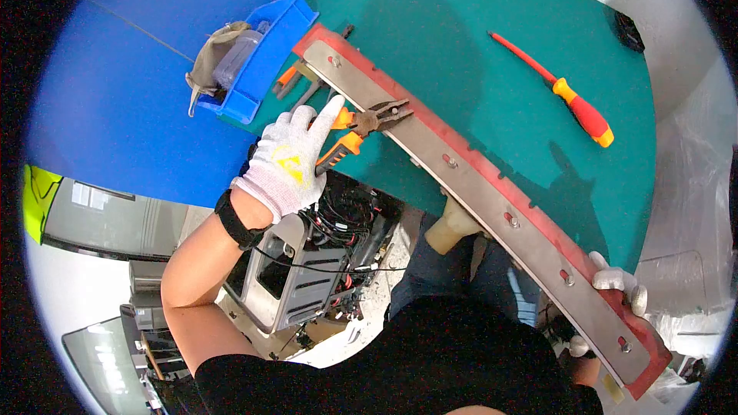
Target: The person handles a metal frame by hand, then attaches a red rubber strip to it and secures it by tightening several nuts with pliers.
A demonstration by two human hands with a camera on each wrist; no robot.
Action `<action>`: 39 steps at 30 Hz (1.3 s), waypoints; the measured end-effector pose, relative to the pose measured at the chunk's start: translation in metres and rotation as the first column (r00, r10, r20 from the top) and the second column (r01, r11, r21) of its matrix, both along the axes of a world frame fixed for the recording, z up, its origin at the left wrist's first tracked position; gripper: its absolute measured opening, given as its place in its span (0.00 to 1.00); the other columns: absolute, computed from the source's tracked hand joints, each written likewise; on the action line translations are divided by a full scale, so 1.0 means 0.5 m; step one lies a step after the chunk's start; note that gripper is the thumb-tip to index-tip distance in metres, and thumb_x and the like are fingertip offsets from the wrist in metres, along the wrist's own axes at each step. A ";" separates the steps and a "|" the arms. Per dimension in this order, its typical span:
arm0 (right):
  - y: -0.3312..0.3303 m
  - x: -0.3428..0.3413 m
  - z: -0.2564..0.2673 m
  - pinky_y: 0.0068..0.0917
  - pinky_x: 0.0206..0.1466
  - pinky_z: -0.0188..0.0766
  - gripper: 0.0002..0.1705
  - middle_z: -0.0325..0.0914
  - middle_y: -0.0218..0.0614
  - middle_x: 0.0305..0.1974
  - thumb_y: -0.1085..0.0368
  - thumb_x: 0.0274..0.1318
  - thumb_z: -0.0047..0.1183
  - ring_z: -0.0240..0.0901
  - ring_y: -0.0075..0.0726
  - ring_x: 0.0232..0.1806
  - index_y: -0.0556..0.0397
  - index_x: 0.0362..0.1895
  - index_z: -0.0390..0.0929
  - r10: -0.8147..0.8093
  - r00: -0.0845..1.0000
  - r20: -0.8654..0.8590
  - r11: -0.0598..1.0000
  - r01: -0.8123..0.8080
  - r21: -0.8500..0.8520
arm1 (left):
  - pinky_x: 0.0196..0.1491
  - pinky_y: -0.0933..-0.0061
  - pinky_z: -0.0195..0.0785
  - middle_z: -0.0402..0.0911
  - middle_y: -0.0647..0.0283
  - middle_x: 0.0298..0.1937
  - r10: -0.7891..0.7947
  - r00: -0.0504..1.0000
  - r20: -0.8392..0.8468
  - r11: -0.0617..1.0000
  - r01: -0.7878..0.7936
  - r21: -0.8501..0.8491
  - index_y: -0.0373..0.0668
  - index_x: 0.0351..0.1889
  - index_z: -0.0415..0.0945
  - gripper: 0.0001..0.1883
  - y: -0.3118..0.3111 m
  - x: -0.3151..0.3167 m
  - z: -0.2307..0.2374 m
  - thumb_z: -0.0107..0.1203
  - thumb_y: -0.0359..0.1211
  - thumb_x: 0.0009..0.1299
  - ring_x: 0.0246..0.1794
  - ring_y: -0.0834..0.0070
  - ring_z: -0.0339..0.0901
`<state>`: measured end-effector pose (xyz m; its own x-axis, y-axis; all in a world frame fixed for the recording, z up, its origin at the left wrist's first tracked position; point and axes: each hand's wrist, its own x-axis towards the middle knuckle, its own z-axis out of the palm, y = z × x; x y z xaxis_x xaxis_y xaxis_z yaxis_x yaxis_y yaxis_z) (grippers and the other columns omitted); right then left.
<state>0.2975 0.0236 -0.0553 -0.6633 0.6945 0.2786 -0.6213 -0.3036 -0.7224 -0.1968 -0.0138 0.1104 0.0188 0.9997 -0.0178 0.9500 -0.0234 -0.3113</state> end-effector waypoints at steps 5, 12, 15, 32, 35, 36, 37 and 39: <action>0.004 0.007 -0.059 0.53 0.75 0.52 0.45 0.69 0.44 0.61 0.48 0.64 0.56 0.66 0.45 0.64 0.57 0.74 0.50 -0.158 0.987 0.040 0.970 0.148 0.194 | 0.50 0.50 0.71 0.71 0.48 0.50 0.115 0.992 0.045 0.993 -0.115 -0.002 0.47 0.76 0.51 0.51 -0.008 0.024 -0.007 0.62 0.26 0.49 0.47 0.46 0.73; 0.033 -0.068 0.005 0.49 0.74 0.52 0.64 0.72 0.40 0.52 0.50 0.35 0.79 0.71 0.44 0.59 0.43 0.74 0.52 -0.409 0.912 -0.021 0.652 0.308 0.693 | 0.51 0.51 0.71 0.71 0.46 0.50 0.217 0.976 0.020 0.976 -0.217 -0.014 0.45 0.76 0.49 0.52 -0.020 0.049 -0.018 0.63 0.29 0.51 0.48 0.45 0.74; 0.020 -0.063 0.012 0.47 0.75 0.52 0.69 0.71 0.40 0.54 0.46 0.28 0.81 0.71 0.43 0.57 0.35 0.75 0.51 -0.483 0.874 0.052 0.638 0.311 0.705 | 0.51 0.51 0.72 0.71 0.46 0.50 0.254 0.967 0.018 0.967 -0.253 -0.012 0.45 0.76 0.49 0.51 -0.024 0.062 -0.021 0.63 0.30 0.52 0.49 0.46 0.74; -0.083 -0.208 0.177 0.48 0.74 0.54 0.42 0.78 0.45 0.49 0.49 0.43 0.75 0.77 0.43 0.54 0.52 0.51 0.59 -0.652 0.746 0.134 0.635 0.440 0.635 | 0.53 0.52 0.72 0.73 0.38 0.53 0.474 0.874 0.110 0.880 -0.476 -0.013 0.36 0.75 0.50 0.46 0.009 0.169 -0.057 0.58 0.34 0.58 0.50 0.44 0.77; -0.083 -0.211 0.187 0.51 0.73 0.55 0.40 0.80 0.44 0.45 0.52 0.43 0.75 0.79 0.43 0.53 0.53 0.50 0.60 -0.686 0.720 0.107 0.550 0.416 0.724 | 0.56 0.53 0.71 0.72 0.37 0.56 0.507 0.853 0.124 0.862 -0.506 -0.036 0.34 0.75 0.47 0.47 0.013 0.177 -0.064 0.58 0.35 0.59 0.52 0.44 0.77; -0.082 -0.212 0.190 0.51 0.73 0.55 0.40 0.80 0.44 0.45 0.52 0.43 0.75 0.79 0.43 0.53 0.53 0.50 0.60 -0.683 0.723 0.102 0.546 0.413 0.729 | 0.56 0.52 0.71 0.72 0.37 0.56 0.521 0.843 0.134 0.853 -0.519 -0.057 0.34 0.76 0.46 0.48 0.012 0.177 -0.066 0.59 0.35 0.59 0.52 0.43 0.76; -0.079 -0.211 0.193 0.52 0.72 0.56 0.40 0.79 0.43 0.45 0.52 0.42 0.75 0.79 0.44 0.52 0.53 0.50 0.61 -0.657 0.745 0.118 0.567 0.385 0.728 | 0.56 0.52 0.71 0.72 0.36 0.56 0.534 0.833 0.143 0.845 -0.528 -0.079 0.33 0.76 0.44 0.49 0.012 0.176 -0.069 0.59 0.35 0.59 0.53 0.43 0.76; -0.071 -0.206 0.192 0.52 0.72 0.56 0.39 0.79 0.42 0.44 0.51 0.42 0.75 0.79 0.44 0.52 0.53 0.49 0.63 -0.635 0.761 0.134 0.583 0.359 0.729 | 0.56 0.51 0.71 0.71 0.36 0.56 0.520 0.838 0.163 0.854 -0.514 -0.081 0.33 0.77 0.42 0.50 0.005 0.164 -0.078 0.59 0.35 0.58 0.54 0.43 0.76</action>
<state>0.1947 -0.0121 0.0406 -0.4058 0.6853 0.6047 -0.1909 0.5835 -0.7894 -0.1150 -0.0110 0.0715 -0.4952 0.8635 -0.0953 0.8648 0.4794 -0.1493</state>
